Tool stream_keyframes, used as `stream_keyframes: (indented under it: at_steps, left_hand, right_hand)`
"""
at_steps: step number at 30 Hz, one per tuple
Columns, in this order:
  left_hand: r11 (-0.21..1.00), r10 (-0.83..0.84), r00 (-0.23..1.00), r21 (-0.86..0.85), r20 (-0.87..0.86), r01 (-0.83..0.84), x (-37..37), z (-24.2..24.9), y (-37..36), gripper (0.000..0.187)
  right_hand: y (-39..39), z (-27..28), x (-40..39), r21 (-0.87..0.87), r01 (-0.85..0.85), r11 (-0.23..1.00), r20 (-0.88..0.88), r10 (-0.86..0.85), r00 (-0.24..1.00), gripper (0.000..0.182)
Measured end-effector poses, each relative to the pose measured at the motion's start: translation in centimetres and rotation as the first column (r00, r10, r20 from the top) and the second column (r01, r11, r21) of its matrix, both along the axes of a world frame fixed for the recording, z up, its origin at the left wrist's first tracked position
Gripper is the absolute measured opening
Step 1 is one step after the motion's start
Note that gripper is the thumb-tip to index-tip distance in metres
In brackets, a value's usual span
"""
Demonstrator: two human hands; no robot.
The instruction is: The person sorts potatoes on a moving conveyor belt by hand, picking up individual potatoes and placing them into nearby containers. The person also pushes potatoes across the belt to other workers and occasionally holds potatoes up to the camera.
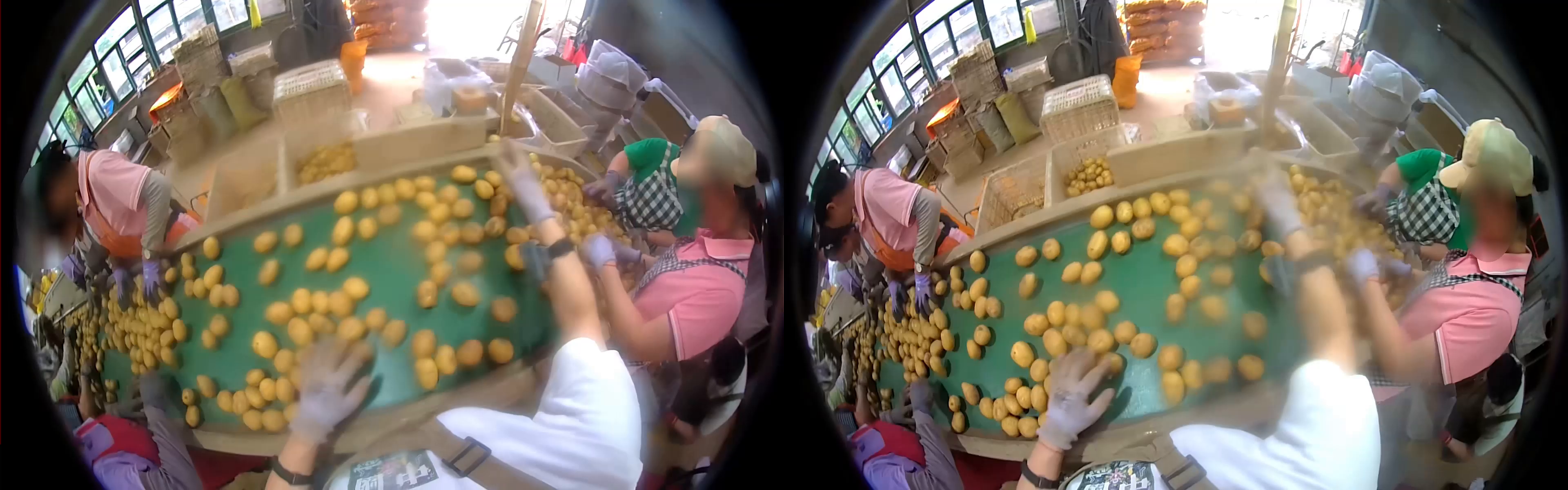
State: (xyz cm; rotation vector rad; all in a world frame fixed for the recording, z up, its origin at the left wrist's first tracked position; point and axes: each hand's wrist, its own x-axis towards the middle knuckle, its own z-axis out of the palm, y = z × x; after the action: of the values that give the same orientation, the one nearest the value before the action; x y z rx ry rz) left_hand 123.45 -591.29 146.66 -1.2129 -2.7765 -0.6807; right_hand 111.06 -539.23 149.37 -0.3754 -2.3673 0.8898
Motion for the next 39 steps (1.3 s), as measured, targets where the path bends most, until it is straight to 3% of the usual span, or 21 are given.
stream_keyframes:
  at_steps: [1,2,3,4,5,6,8,11,15,16,18,19,22,25,27,29,30,32,34,37,39]
  left_hand:
    - [0.999,-0.035,0.999,-0.032,0.011,0.035,0.2,-0.7,0.8,0.054]
    - [0.996,-0.062,0.998,-0.058,0.017,0.063,0.2,-1.5,1.3,0.056]
    - [0.992,-0.061,0.998,-0.110,-0.014,0.059,0.0,-1.7,1.0,0.059]
    - [0.986,-0.050,0.998,-0.162,-0.049,0.041,-0.4,-2.2,0.2,0.062]
    - [0.976,-0.028,0.997,-0.216,-0.078,0.011,-0.6,-2.9,-0.9,0.065]
    - [0.985,0.056,0.995,-0.160,-0.087,-0.070,-1.4,-5.1,-3.3,0.075]
    - [0.880,0.284,0.956,-0.376,-0.072,-0.289,-1.6,-4.1,-7.1,0.076]
    - [0.716,0.546,0.815,-0.397,-0.194,-0.574,-1.6,-4.8,-16.0,0.072]
    - [0.412,0.784,0.562,-0.456,-0.263,-0.789,0.5,-4.3,-23.5,0.065]
    - [0.457,0.737,0.577,-0.369,-0.352,-0.809,1.2,-4.4,-23.6,0.057]
    - [0.661,0.707,0.680,-0.160,-0.195,-0.733,2.1,-3.5,-18.8,0.052]
    - [0.727,0.651,0.736,-0.124,-0.186,-0.675,2.3,-3.3,-16.7,0.051]
    - [0.844,0.521,0.853,-0.129,-0.038,-0.521,2.9,-3.6,-13.0,0.051]
    - [0.848,0.521,0.853,-0.134,0.039,-0.512,4.9,-2.8,-13.3,0.051]
    - [0.817,0.572,0.819,-0.125,0.050,-0.563,6.5,-2.9,-15.1,0.051]
    - [0.782,0.620,0.785,-0.084,0.004,-0.617,7.5,-3.7,-15.9,0.050]
    - [0.766,0.640,0.768,-0.062,-0.022,-0.640,7.8,-3.9,-16.1,0.050]
    - [0.770,0.635,0.772,-0.064,-0.018,-0.635,7.4,-3.5,-15.4,0.047]
    - [0.793,0.608,0.794,-0.052,-0.009,-0.607,6.4,-3.4,-14.3,0.043]
    - [0.836,0.548,0.836,-0.015,0.009,-0.548,5.5,-3.5,-13.4,0.034]
    - [0.835,0.550,0.835,0.017,0.013,-0.550,5.6,-3.2,-13.8,0.027]
  right_hand:
    - [-3.1,-3.2,-0.2,0.296,-0.061,0.953,0.134,0.022,0.991,0.055]
    - [-7.4,-7.0,1.4,0.668,-0.173,0.724,0.269,-0.018,0.963,0.055]
    - [-11.5,-9.3,2.7,0.736,-0.298,0.608,0.347,0.040,0.937,0.054]
    - [-15.8,-10.0,4.1,0.699,-0.411,0.585,0.412,0.140,0.900,0.053]
    - [-19.2,-9.3,4.7,0.476,-0.460,0.749,0.431,0.257,0.865,0.058]
    - [-21.2,-8.7,5.5,0.384,-0.618,0.686,0.422,0.465,0.778,0.061]
    - [-23.9,-8.6,7.2,0.184,-0.868,0.462,0.344,0.797,0.497,0.068]
    - [-21.0,-8.4,4.0,0.545,-0.802,0.245,0.368,0.790,0.491,0.070]
    - [-16.2,-7.6,-2.1,0.538,-0.553,0.637,0.459,0.329,0.825,0.074]
    - [-17.1,-7.1,-2.7,0.566,-0.481,0.670,0.436,0.251,0.864,0.073]
    - [-23.6,-10.6,-3.9,0.558,-0.401,0.726,0.374,0.212,0.903,0.073]
    - [-26.3,-13.0,-3.2,0.683,-0.373,0.628,0.179,0.351,0.919,0.072]
    - [-34.6,-6.8,4.1,0.382,-0.835,0.396,0.465,0.699,0.543,0.061]
    - [-33.3,-6.6,7.8,0.372,-0.926,0.067,0.420,0.878,0.231,0.058]
    - [-30.2,-5.0,7.1,0.494,-0.863,0.103,0.498,0.780,0.379,0.056]
    - [-26.1,-6.6,5.4,0.239,-0.778,0.580,0.464,0.636,0.617,0.052]
    - [-23.5,-7.6,3.9,0.543,-0.668,0.509,0.413,0.531,0.740,0.048]
    - [-23.2,-6.8,0.7,0.752,-0.490,0.441,0.259,0.485,0.835,0.045]
    - [-26.6,-4.1,-1.9,0.659,-0.512,0.551,0.157,0.565,0.810,0.047]
    - [-30.7,-7.5,-5.6,0.573,-0.664,0.481,0.230,0.683,0.693,0.048]
    - [-37.3,-3.1,-4.5,0.452,-0.758,0.470,0.474,0.593,0.651,0.047]
